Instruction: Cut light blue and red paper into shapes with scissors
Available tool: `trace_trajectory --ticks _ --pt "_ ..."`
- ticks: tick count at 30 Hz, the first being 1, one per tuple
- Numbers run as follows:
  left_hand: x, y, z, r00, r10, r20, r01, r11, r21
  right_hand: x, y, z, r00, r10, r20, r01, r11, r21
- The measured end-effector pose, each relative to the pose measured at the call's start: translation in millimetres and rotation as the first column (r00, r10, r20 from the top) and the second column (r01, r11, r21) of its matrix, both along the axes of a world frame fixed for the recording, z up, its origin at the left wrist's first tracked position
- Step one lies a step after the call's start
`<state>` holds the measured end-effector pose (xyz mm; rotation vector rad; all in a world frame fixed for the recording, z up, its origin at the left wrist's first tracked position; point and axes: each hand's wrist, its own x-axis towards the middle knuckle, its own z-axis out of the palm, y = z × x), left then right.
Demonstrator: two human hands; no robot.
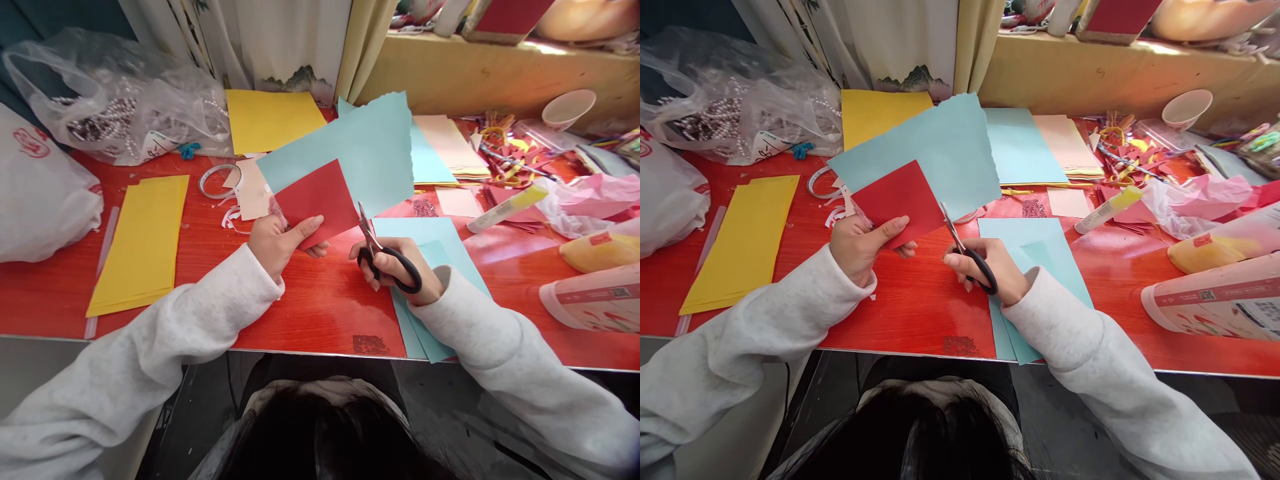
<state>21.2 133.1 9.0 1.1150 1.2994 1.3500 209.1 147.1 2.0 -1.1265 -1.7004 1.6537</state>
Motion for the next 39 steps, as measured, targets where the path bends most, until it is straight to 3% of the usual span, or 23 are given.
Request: trace_trajectory --ticks 11,20,27,32,39 --pt "-9.0 1.4 7.0 0.994 -0.049 -0.1 0.05 0.999 0.007 1.0 2.4 3.4 0.999 0.035 0.025 -0.036 0.999 0.019" --pt "-22.8 16.4 7.5 0.987 0.132 -0.092 -0.118 0.982 0.145 12.6 11.0 6.9 1.0 -0.003 0.024 0.002 0.999 0.032" --pt "-20.5 12.3 8.4 0.984 0.092 -0.15 -0.077 0.992 0.104 12.8 4.4 10.5 0.994 0.105 0.04 -0.109 0.99 0.089" --pt "-14.8 7.0 7.4 0.978 0.051 -0.204 -0.039 0.997 0.063 10.0 4.3 10.5 0.992 0.11 0.065 -0.115 0.991 0.068" --pt "-12.5 3.9 10.3 0.986 -0.013 -0.164 0.016 1.0 0.016 4.7 2.9 14.4 0.992 0.059 0.113 -0.06 0.998 0.011"
